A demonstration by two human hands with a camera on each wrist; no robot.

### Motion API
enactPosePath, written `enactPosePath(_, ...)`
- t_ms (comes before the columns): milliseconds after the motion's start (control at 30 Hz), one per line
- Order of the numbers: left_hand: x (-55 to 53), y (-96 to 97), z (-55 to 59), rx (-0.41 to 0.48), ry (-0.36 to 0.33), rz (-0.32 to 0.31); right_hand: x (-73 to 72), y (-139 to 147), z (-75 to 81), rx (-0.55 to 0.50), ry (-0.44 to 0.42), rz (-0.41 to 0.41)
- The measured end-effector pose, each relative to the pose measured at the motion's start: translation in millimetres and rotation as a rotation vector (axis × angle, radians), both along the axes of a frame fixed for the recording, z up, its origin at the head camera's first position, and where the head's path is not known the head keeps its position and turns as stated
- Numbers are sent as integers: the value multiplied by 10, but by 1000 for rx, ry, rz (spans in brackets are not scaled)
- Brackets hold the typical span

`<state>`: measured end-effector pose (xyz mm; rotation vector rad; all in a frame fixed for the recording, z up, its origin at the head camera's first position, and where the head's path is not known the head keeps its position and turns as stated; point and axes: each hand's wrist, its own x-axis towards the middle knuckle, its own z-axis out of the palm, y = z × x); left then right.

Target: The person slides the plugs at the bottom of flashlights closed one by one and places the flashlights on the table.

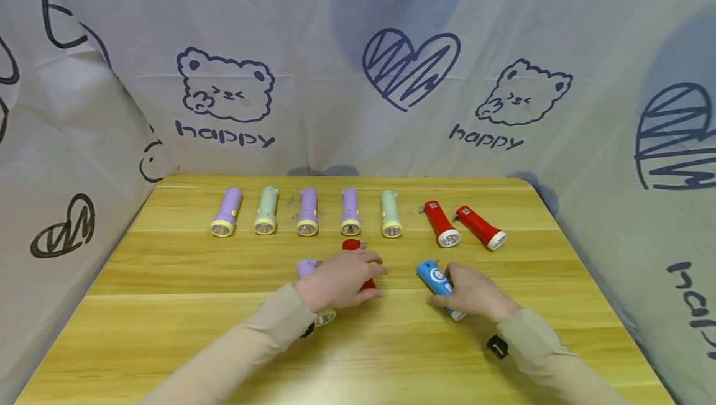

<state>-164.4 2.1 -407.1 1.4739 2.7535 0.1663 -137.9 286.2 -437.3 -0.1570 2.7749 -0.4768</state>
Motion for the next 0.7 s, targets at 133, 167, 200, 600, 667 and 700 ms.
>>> enactPosePath(133,3,5,-8,4,-1,5,0,-21,-19,16,-3,1)
enactPosePath(167,2,5,-12,7,-5,7,-1,-27,-18,16,-2,3)
enactPosePath(200,1,4,-14,10,-11,11,-1,-34,-16,17,-5,2)
enactPosePath(600,-32,-61,-28,130,-76,35,-10,-118,-42,-103,-2,-17)
enactPosePath(667,-40,-73,-36,154,-85,49,-19,-130,-46,-139,10,-15)
enactPosePath(700,-43,-78,-40,163,-86,58,-27,-136,-52,-155,17,-18)
